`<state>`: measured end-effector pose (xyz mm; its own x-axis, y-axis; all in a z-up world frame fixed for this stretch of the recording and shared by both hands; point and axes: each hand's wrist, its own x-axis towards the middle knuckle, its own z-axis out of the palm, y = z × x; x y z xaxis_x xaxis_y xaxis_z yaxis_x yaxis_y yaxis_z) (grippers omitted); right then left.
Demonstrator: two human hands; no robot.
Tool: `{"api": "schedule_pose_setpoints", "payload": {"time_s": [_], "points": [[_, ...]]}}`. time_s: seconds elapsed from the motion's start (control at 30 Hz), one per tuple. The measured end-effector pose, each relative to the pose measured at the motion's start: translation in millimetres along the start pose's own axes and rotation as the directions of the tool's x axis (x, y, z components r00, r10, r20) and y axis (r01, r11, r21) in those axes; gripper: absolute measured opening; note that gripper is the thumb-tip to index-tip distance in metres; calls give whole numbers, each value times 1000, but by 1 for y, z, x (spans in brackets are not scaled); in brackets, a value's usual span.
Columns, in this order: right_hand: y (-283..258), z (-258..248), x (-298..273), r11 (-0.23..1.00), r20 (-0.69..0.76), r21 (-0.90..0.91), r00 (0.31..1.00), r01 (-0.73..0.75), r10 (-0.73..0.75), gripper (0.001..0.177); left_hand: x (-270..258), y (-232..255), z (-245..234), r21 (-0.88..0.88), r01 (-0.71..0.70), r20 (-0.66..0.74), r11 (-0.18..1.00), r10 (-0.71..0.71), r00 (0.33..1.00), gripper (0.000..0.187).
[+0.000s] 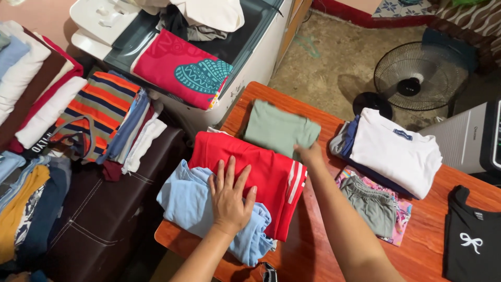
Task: The person folds various clothing items on a wooden table and places them into drawers. They handle shirts, shorts, and other garments, folding them neatly and organizing them into a white drawer unit with teddy bear stickers.
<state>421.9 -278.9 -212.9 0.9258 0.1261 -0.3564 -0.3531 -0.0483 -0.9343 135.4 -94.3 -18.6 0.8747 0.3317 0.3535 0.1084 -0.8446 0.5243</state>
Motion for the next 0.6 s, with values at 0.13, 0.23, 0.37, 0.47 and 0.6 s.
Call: {"api": "schedule_pose_setpoints", "payload": {"time_s": [0.13,0.23,0.37,0.47,0.6], "points": [[-38,14,38,991,-73,28,989,-130,132,53,0,0,0,-6,-15,-18,1000,15,1000,57],[-50,21,45,981,-68,-2,979,-192,192,56,1,-1,0,-12,-17,-21,1000,17,1000,57],[-57,15,50,976,-82,-120,981,-182,173,60,0,-2,4,-7,-3,-13,1000,2,1000,58],[-74,12,30,673,-306,-736,925,-80,-226,80,0,-13,10,-80,-23,-45,997,19,999,54],[-121,15,-60,610,-15,-651,795,452,-606,58,-2,-58,6,-752,164,-19,639,-270,963,46]]}}
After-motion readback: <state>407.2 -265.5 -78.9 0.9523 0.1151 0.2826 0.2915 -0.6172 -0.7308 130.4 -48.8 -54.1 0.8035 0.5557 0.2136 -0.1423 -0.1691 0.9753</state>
